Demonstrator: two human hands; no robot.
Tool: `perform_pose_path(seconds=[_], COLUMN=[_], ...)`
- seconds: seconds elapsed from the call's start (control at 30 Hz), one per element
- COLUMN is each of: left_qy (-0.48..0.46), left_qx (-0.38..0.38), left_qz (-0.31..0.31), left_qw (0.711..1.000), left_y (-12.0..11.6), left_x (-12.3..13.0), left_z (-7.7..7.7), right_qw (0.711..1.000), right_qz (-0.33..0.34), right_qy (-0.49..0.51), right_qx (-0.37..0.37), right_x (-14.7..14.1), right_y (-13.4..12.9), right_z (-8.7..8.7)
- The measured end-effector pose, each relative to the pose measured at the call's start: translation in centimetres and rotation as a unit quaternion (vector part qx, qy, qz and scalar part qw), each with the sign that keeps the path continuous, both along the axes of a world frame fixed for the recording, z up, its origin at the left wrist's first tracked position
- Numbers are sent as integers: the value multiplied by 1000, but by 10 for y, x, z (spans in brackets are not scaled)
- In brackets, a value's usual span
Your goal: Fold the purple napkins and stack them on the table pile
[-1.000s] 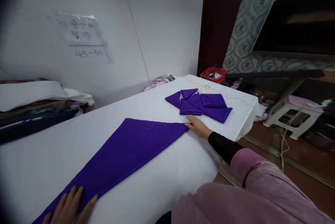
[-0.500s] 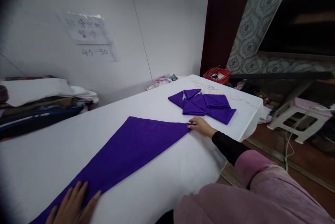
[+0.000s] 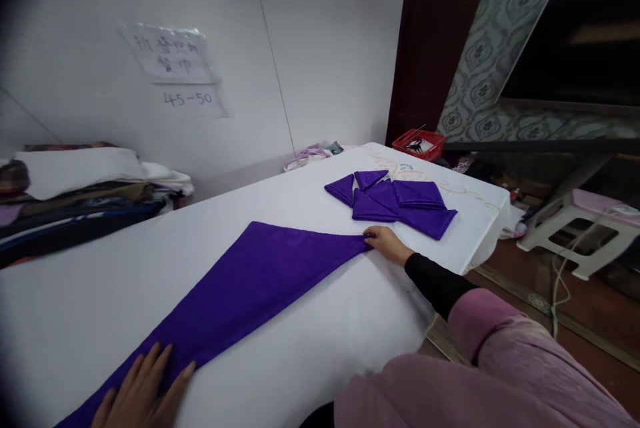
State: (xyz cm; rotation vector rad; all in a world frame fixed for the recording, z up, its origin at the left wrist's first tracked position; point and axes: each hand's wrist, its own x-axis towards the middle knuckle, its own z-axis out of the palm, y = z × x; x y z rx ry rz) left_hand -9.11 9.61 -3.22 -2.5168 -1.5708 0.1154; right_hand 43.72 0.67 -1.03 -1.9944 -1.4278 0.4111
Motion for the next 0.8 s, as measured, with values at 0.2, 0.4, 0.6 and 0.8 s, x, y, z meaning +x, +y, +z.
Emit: perform_pose_path(seconds=[0.2,0.4,0.6,0.8], left_qy=[-43,-93,-110,-124], left_qx=[-15,-25,-65,-50], left_qz=[-18,60,107,158], left_qw=[999,994,986,978], left_y=[2,2,-7,-4], left_x=[-2,4,15,-4], left_z=[-3,-5,12,13], right_qw=[999,996,984,952], right_qz=[-3,-4,22,57], right_qy=[-40,-92,-173,-280], right_qx=[-10,-17,31,106], right_x=[-2,0,8,18], right_y=[-1,-6,-13,-20], right_z=[6,5,-8,-19])
